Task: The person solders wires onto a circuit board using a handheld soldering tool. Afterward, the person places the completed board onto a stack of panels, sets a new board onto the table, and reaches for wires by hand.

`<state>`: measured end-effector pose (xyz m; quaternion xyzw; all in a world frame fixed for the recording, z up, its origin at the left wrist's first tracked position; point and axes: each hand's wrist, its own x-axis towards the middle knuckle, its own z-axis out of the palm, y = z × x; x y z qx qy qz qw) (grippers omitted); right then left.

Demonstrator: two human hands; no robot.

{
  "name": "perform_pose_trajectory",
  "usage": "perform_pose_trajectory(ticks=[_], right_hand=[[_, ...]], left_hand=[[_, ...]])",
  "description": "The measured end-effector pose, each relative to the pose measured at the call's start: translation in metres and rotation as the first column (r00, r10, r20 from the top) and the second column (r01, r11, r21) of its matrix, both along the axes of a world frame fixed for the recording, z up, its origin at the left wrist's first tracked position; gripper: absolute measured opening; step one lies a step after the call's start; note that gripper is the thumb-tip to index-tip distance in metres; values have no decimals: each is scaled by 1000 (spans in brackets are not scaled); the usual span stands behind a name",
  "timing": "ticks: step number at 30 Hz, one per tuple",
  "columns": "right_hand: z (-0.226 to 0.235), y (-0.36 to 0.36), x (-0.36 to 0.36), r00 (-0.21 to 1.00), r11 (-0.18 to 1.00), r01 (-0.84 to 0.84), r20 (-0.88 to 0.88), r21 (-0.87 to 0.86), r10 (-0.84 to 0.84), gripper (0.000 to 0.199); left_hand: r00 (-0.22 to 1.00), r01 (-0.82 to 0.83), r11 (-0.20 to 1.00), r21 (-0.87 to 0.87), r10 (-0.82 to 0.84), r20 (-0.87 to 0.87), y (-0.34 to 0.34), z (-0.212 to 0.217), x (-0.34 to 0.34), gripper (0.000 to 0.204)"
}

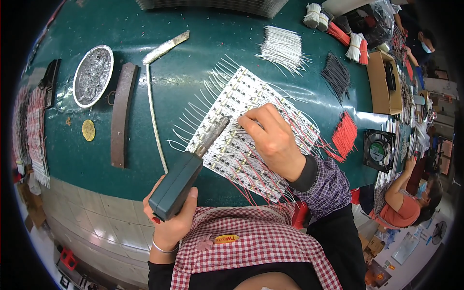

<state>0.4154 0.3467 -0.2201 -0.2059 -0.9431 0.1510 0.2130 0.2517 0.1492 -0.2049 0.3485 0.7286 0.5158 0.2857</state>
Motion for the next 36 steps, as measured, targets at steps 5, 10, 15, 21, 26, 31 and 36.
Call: perform_pose_trajectory(ticks=[5,10,15,21,26,31,36], right_hand=[[0,1,0,1000,1000,-5,-5,1,5,28],[-2,1,0,1000,1000,1,-7,8,-1,28],[-2,1,-1,1000,1000,7,-8,20,-7,27],[-4,1,-3,1000,1000,9,-9,16,-9,27],[0,2,-5,999,999,23,-41,-44,-25,35],[-1,5,-5,999,1000,11,-41,18,-10,28],[2,1,-4,996,1000,-9,-84,-14,7,27]], left_hand=[[999,35,999,-20,-35,12,6,5,-1,15],[999,52,998,-23,-52,-11,7,5,-2,14],[991,90,996,0,-90,-98,6,1,-4,14],[999,24,999,-38,-25,-32,6,5,-3,16],[1000,-9,999,-50,10,27,6,7,-3,19],[999,9,1000,-8,-10,-40,6,5,-7,22],[999,-24,1000,-15,24,-32,0,5,-8,23]])
